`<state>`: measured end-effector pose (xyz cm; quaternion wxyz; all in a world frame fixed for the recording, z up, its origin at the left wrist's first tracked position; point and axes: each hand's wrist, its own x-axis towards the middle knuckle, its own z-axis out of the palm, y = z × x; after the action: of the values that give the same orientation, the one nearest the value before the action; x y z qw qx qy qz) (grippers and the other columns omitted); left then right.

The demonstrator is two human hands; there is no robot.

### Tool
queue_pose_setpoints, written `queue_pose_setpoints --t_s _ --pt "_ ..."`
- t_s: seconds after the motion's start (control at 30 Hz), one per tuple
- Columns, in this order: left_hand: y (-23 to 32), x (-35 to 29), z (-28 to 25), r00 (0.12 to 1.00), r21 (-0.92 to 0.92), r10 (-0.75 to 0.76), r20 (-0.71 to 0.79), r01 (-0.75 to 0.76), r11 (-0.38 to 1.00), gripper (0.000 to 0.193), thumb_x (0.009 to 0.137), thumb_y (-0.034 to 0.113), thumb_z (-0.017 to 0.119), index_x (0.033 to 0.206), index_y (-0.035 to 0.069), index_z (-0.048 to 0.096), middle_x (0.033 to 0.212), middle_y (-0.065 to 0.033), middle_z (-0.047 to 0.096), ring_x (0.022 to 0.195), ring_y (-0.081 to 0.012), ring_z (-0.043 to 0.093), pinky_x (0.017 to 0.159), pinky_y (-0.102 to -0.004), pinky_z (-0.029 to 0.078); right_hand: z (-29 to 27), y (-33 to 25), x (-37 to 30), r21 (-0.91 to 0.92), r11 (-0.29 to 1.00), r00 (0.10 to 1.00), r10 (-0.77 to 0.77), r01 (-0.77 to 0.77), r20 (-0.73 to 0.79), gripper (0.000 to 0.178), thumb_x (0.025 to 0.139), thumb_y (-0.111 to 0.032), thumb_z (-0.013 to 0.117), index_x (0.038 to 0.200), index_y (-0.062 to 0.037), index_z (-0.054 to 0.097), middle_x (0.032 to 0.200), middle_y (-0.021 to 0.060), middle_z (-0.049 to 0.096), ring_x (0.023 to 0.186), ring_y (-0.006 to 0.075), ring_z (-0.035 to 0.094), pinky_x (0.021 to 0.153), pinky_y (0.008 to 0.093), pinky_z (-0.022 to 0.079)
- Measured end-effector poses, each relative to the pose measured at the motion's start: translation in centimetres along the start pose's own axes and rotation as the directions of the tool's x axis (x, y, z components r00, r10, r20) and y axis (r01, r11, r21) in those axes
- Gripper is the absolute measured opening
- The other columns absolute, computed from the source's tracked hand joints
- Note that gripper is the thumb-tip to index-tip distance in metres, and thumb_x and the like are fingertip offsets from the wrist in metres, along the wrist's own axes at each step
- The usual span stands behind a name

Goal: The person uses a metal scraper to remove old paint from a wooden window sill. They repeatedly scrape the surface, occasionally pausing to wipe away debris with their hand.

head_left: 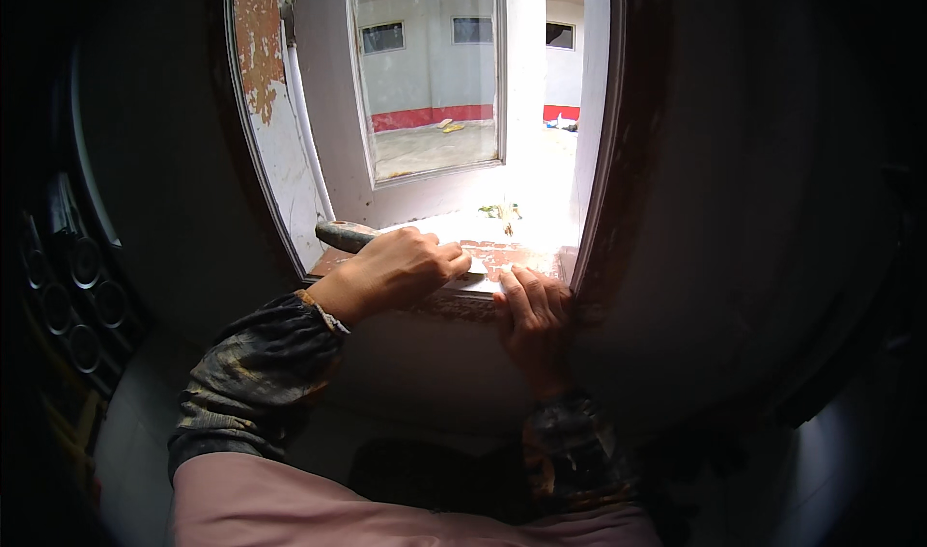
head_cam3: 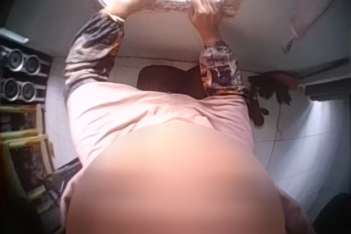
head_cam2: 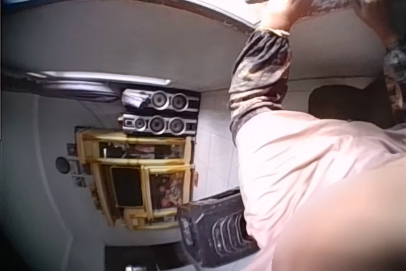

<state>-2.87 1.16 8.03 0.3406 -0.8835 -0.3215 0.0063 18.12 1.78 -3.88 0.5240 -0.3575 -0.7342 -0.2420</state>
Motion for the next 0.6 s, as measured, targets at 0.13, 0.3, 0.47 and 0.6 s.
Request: queue_pose_setpoints --t_s 0.13,0.3,0.47,0.6 --pt "0.1 -2.2 -0.5 0.997 -0.027 0.014 -0.081 -0.016 1.000 0.025 0.089 0.012 0.060 0.113 0.007 0.060 0.098 -0.0042 0.070 0.078 -0.0184 0.070 0.068 -0.0322 0.058 0.2 0.0 0.0 0.010 1.000 1.000 0.005 -0.005 -0.014 0.028 0.100 -0.027 0.059 0.113 -0.0048 0.068 0.115 0.0111 0.068 0.111 0.0250 0.064 0.099 0.0423 0.043" --pt "0.5 -3.3 -1.1 0.991 -0.028 0.014 -0.132 -0.018 0.999 0.022 0.088 0.010 0.061 0.110 0.006 0.060 0.095 -0.0049 0.068 0.080 -0.0194 0.071 0.070 -0.0320 0.057 0.3 -0.2 -0.1 0.008 1.000 0.999 0.019 -0.018 -0.037 0.027 0.100 -0.027 0.059 0.112 -0.0043 0.068 0.115 0.0112 0.068 0.112 0.0251 0.063 0.100 0.0426 0.043" --pt "0.3 -1.7 -0.8 0.994 -0.089 0.005 -0.112 -0.015 0.996 0.011 0.088 0.008 0.060 0.099 0.006 0.060 0.084 -0.0059 0.065 0.078 -0.0214 0.071 0.069 -0.0342 0.058 -0.1 -0.2 0.1 0.026 0.999 1.000 0.024 -0.024 -0.004 0.027 0.099 -0.026 0.059 0.112 -0.0038 0.068 0.115 0.0113 0.068 0.113 0.0257 0.063 0.100 0.0429 0.043" --pt "0.3 -2.4 -0.9 0.987 -0.076 0.022 -0.159 -0.034 0.996 0.012 0.088 0.008 0.060 0.101 0.006 0.060 0.085 -0.0056 0.066 0.080 -0.0211 0.071 0.070 -0.0336 0.058 -0.1 -0.2 0.1 0.011 1.000 1.000 0.008 -0.008 -0.003 0.027 0.100 -0.026 0.059 0.112 -0.0034 0.068 0.116 0.0113 0.068 0.113 0.0258 0.063 0.100 0.0430 0.043"
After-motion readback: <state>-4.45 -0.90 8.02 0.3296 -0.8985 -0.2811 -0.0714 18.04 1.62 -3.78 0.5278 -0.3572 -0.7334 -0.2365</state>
